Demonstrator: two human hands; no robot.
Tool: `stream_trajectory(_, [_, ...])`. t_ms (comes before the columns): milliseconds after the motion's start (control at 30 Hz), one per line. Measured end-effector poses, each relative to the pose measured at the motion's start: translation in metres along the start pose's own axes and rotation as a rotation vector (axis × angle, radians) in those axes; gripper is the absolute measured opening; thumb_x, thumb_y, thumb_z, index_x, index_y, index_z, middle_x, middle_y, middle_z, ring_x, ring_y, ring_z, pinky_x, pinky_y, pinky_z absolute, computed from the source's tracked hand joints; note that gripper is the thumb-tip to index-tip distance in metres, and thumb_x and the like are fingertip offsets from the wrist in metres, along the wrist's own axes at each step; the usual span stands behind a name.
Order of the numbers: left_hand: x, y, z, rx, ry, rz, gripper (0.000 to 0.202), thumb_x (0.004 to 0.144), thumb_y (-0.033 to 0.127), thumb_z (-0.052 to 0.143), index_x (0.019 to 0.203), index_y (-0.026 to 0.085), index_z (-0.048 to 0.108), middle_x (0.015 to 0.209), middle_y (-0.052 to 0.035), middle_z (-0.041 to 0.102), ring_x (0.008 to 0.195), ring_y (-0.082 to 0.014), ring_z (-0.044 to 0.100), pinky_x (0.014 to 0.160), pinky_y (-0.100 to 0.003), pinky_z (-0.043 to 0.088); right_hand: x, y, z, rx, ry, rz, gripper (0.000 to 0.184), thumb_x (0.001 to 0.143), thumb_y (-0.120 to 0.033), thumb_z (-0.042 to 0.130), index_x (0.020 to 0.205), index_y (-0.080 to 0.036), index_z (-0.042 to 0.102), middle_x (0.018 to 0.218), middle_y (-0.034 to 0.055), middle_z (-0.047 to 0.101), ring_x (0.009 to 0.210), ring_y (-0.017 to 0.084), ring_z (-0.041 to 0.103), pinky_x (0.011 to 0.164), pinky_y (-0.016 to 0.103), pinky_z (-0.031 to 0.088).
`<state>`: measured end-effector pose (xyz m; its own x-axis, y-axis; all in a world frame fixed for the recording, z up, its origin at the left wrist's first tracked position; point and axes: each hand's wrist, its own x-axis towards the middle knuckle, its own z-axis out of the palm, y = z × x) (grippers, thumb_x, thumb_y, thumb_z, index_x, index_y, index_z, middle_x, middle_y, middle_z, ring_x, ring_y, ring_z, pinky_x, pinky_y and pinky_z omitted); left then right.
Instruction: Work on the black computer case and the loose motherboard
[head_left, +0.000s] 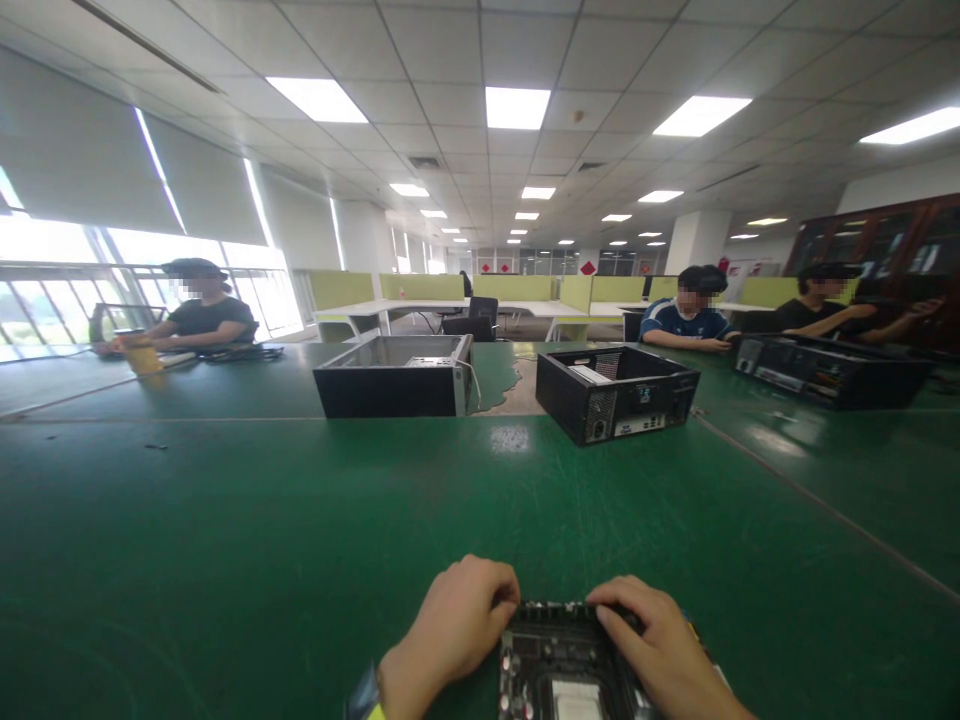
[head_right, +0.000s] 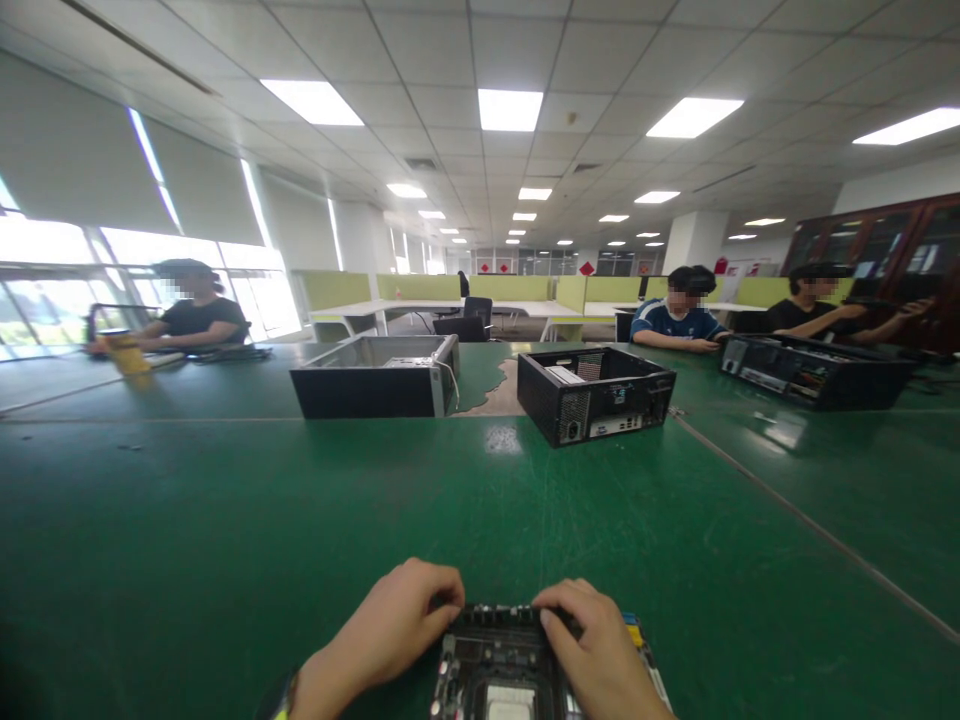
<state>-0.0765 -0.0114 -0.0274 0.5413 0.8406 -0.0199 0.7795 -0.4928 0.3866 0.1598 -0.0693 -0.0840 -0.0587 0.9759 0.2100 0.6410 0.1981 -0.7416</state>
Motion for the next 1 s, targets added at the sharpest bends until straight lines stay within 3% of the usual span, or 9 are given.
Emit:
stream_trajectory(667, [0.0018,0.0021,-0.0029,0.032,-0.005,0.000,0.019,0.076,0.022,0.046,0.078,0.026,0.065,0.084,-0.0001,0.069,0.081,-0.0187,0.061,0.071,-0.029,0.041,0.0003,-0.0025,-0.0014,-0.001,-0.005,0.000,0.020,0.084,-0.027,0.050,0.087,-0.023,0.069,0.089,0.0025,0.068,0.089,0.019,0.060,0.082,0.032,0.043])
stream_trajectory(1000, [0.0000,0.0051,0.0032,0.110,0.002,-0.008,0.018,0.073,0.021,0.045,0.078,0.026,0.062,0.080,-0.0012,0.068,0.078,-0.0212,0.061,0.066,-0.030,0.038,0.0003,0.0012,-0.0004,0.008,-0.015,-0.047,0.025,0.089,-0.033,0.046,0.091,-0.024,0.069,0.092,0.0037,0.069,0.090,0.020,0.060,0.085,0.033,0.043])
